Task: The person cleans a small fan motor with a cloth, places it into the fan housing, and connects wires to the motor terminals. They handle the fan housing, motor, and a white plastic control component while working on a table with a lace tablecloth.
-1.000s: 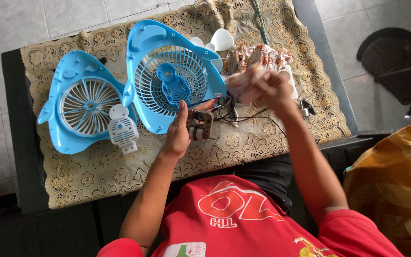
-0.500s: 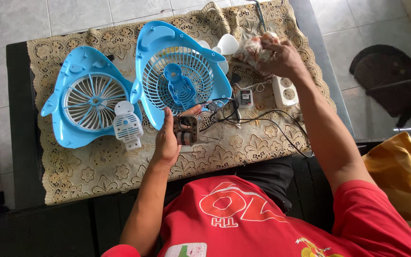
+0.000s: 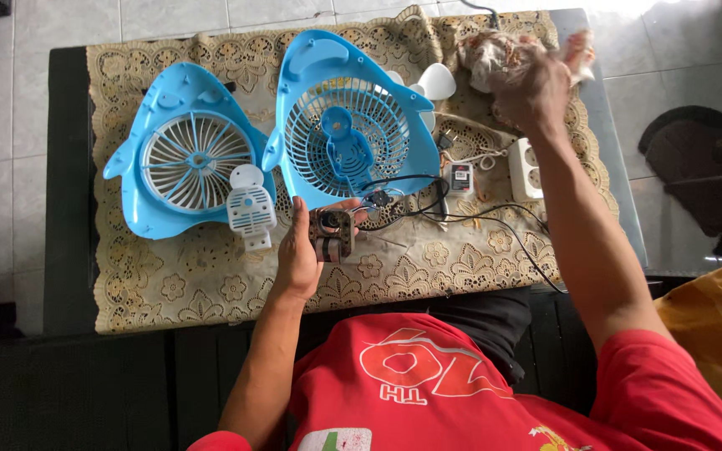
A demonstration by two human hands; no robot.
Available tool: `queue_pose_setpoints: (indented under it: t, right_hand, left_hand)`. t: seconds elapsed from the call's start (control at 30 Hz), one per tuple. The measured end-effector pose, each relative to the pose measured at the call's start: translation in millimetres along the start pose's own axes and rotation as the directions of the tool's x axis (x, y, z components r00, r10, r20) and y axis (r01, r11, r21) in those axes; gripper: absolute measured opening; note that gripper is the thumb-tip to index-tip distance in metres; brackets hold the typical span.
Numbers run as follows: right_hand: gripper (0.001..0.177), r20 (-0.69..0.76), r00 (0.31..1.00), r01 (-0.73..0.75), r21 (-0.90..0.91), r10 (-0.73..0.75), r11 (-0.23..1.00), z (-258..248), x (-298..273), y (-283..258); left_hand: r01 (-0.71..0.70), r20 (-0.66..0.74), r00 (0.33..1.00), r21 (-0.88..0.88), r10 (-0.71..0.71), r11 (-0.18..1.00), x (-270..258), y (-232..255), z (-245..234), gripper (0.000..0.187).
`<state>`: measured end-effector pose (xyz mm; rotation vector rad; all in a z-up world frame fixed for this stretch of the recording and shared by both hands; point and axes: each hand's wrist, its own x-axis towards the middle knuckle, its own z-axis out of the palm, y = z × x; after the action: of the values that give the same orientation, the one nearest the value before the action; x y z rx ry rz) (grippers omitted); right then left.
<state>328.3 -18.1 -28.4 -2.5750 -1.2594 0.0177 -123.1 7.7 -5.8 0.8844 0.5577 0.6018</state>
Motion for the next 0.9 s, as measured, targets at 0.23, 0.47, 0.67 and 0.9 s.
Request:
queue_pose_setpoints:
  t: [0.23,0.47,0.67,0.9]
  right_hand:
    - [0.044,0.574,0.803,-0.234,0.550,-0.159,0.801,-10,-79,-96]
    - [0.033,0.386,0.891,-0.113,0.699,-0.239,0.706,-10,-114,-95]
    - [0.032,0.401,0.885,-0.153,0.731,-0.237,0.665,-15,-153,-65]
    - [0.049,0.429,0.888,-0.237,0.735,-0.166,0.635,-23,-183,-46]
  left_hand:
    - [-0.022,0.004,1.000,0.013,0.022,1.000,-5,11,-4,0.082]
    - [-0.035,0.016,0.999,-0.019,0.036,0.999,0,26,-2,0.081]
    - [-0.001,0.050,0.999,0.031,-0.001,1.000,7,27,9,0.081]
    - [-0.001,0.013,1.000,0.073,0.000,0.997,22,7,24,0.080]
